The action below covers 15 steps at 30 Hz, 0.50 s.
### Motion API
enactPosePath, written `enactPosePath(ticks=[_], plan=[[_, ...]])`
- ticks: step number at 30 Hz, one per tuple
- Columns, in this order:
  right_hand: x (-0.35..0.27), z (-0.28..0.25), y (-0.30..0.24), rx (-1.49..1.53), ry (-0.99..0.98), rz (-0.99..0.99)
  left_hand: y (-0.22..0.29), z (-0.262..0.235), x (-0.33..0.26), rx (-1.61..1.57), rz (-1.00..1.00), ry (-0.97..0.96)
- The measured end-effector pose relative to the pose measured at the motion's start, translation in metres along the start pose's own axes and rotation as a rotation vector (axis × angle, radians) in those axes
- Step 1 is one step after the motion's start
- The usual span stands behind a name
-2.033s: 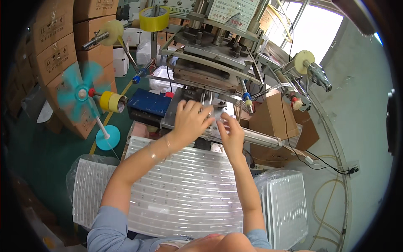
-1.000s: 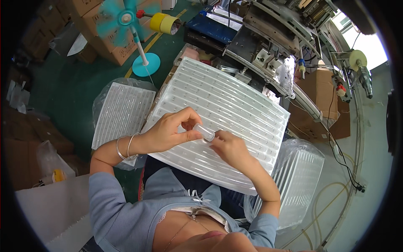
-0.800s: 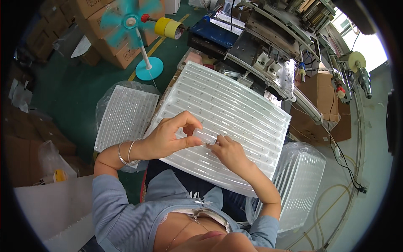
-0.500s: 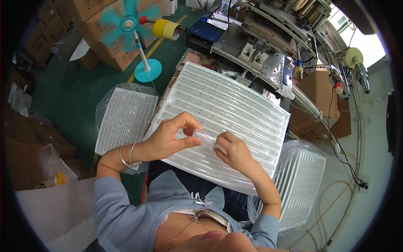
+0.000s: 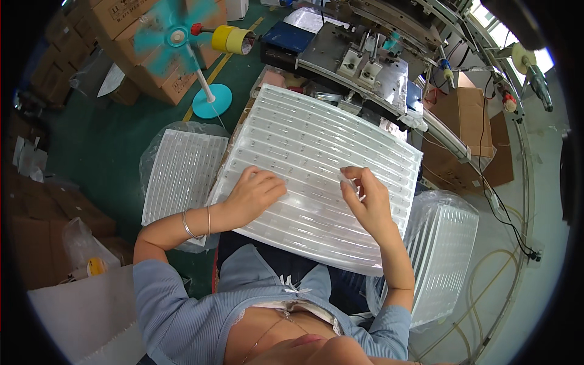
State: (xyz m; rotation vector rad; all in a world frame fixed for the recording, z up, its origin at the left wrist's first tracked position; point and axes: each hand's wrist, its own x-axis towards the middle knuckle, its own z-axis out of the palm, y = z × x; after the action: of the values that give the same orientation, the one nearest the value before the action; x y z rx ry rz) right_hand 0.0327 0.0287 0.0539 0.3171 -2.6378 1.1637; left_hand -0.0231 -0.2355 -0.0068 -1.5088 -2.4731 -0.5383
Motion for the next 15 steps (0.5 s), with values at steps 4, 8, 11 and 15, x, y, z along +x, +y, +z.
enactPosePath(ticks=[4, 8, 11, 15], plan=[[0.005, -0.021, 0.003, -0.028, 0.156, -0.023, -0.005, -0.017, 0.009, -0.018, -0.058, -0.040], [0.006, -0.042, 0.013, -0.035, 0.294, -0.026, -0.015, -0.011, 0.028, -0.109, -0.016, -0.144], [0.006, -0.057, 0.015, -0.068, 0.355, 0.001, -0.015, -0.008, 0.050, -0.166, 0.033, -0.134], [0.000, -0.071, 0.041, 0.057, 0.410, 0.124, -0.008, -0.024, 0.134, -0.213, 0.121, 0.309]])
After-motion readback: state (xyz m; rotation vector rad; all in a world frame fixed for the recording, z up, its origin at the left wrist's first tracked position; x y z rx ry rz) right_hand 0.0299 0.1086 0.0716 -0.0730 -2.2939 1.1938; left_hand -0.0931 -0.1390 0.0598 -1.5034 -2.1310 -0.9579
